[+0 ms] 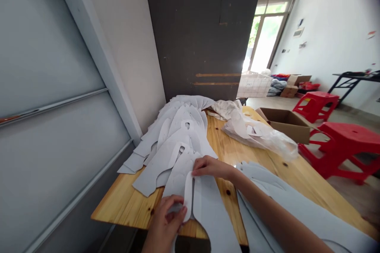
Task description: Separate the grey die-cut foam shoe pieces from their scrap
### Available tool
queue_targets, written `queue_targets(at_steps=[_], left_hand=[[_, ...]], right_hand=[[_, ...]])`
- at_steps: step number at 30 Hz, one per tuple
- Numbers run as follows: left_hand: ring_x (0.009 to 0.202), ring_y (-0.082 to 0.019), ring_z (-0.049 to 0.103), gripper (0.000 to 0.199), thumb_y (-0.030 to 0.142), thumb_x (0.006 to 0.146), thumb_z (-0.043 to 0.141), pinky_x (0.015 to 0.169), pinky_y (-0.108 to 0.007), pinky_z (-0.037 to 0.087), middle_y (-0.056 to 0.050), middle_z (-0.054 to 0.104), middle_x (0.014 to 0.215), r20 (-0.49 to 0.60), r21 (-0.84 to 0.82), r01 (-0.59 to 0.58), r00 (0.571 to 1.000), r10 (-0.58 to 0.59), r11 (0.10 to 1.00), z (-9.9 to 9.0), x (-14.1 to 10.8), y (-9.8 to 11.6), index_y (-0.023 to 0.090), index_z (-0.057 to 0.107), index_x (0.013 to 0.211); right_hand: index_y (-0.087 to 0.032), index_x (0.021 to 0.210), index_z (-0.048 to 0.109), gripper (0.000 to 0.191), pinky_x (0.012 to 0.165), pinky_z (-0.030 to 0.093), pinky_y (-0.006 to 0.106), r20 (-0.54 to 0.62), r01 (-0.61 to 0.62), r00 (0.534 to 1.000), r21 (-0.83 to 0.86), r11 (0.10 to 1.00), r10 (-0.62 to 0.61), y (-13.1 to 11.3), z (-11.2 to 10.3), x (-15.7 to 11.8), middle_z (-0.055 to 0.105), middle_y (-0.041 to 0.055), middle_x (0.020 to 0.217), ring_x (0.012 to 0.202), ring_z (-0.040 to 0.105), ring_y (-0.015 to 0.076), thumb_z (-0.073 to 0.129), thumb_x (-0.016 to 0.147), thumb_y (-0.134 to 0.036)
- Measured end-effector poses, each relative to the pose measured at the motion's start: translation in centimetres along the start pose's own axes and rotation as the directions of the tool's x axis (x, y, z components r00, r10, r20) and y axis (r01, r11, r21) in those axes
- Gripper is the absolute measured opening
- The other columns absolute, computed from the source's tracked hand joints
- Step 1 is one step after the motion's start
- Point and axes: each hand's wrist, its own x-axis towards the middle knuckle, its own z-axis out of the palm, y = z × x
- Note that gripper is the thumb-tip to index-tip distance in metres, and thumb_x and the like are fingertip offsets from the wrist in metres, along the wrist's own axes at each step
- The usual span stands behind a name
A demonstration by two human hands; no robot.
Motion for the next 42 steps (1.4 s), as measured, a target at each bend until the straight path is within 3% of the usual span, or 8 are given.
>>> queue_targets(at_steps=[3,9,13,20,29,36,38,42], left_hand=[[0.08,-0.022,0.068,0.042,0.06,0.083,0.072,0.072,-0.033,0.058,-0.01,0.069,0.109,-0.03,0.069,-0.037,0.999,0.039,0.997,-0.3,0.1,-0.4,0.021,0.078,0.096],[0.082,-0.026,0.071,0.041,0.056,0.078,0.078,0.071,-0.035,0.061,-0.012,0.07,0.106,-0.104,0.169,-0.001,0.994,0.018,0.986,-0.1,-0.3,0.5,0.019,0.083,0.093],[0.072,-0.022,0.07,0.041,0.057,0.077,0.081,0.067,-0.034,0.061,-0.011,0.071,0.109,-0.12,0.206,0.034,0.993,-0.01,0.978,-0.3,-0.7,1.1,0.021,0.084,0.095],[0.064,-0.017,0.065,0.054,0.061,0.068,0.086,0.063,-0.031,0.058,-0.008,0.07,0.1,-0.151,0.092,0.122,0.983,-0.108,0.988,-0.3,-0.9,1.3,0.018,0.08,0.099],[0.058,-0.012,0.054,0.055,0.06,0.069,0.085,0.059,-0.025,0.05,-0.003,0.068,0.088,-0.185,0.043,0.201,0.964,-0.19,0.979,0.5,-1.3,0.6,0.019,0.071,0.101],[0.056,-0.014,0.053,0.056,0.064,0.064,0.084,0.058,-0.028,0.05,-0.001,0.066,0.083,-0.232,0.08,0.185,0.959,-0.163,0.979,0.8,-1.4,0.4,0.02,0.072,0.098],[0.054,-0.012,0.051,0.06,0.06,0.064,0.084,0.056,-0.027,0.048,-0.002,0.067,0.093,-0.264,0.035,0.163,0.953,-0.148,0.986,1.2,-1.4,0.2,0.021,0.07,0.108],[0.048,-0.007,0.047,0.095,0.047,0.062,0.085,0.055,-0.027,0.049,0.001,0.063,0.103,-0.244,-0.02,0.091,0.965,-0.093,0.996,2.0,-1.3,0.0,0.032,0.048,0.149]], right_hand=[[-0.02,0.081,0.082,0.025,0.074,0.046,0.027,-0.041,0.028,0.999,0.062,0.998,-0.026,0.3,0.3,-0.6,0.071,0.0008,0.085,0.078,0.06,0.0158,0.08,0.087,-0.045],[-0.019,0.077,0.079,0.026,0.068,0.042,0.027,-0.119,0.033,0.993,0.108,0.994,-0.02,0.2,1.0,-0.9,0.066,-0.0002,0.078,0.073,0.057,0.0148,0.079,0.087,-0.043],[-0.02,0.073,0.076,0.026,0.07,0.042,0.028,-0.146,0.105,0.986,0.132,0.986,-0.086,0.2,1.2,-1.0,0.062,0.0,0.084,0.076,0.056,0.0149,0.078,0.089,-0.04],[-0.024,0.081,0.084,0.021,0.081,0.046,0.03,-0.111,0.174,0.982,0.173,0.969,-0.156,0.5,0.9,-1.1,0.064,0.0043,0.115,0.092,0.059,0.0182,0.08,0.088,-0.043],[-0.025,0.081,0.085,0.018,0.082,0.046,0.03,-0.065,0.155,0.987,0.183,0.971,-0.146,0.2,0.9,-1.2,0.067,0.0032,0.11,0.092,0.061,0.018,0.082,0.087,-0.041],[-0.023,0.08,0.085,0.016,0.086,0.049,0.03,-0.043,0.184,0.983,0.265,0.946,-0.179,0.1,0.6,-1.2,0.067,0.0045,0.11,0.095,0.062,0.0185,0.085,0.084,-0.039],[-0.023,0.08,0.086,0.015,0.088,0.05,0.03,-0.018,0.192,0.98,0.308,0.932,-0.196,0.1,0.4,-1.1,0.067,0.0047,0.108,0.094,0.063,0.0183,0.086,0.084,-0.038],[-0.022,0.077,0.085,0.017,0.09,0.049,0.03,-0.065,0.225,0.974,0.374,0.899,-0.217,0.2,-0.1,-1.0,0.068,0.005,0.105,0.098,0.063,0.0185,0.085,0.085,-0.037]])
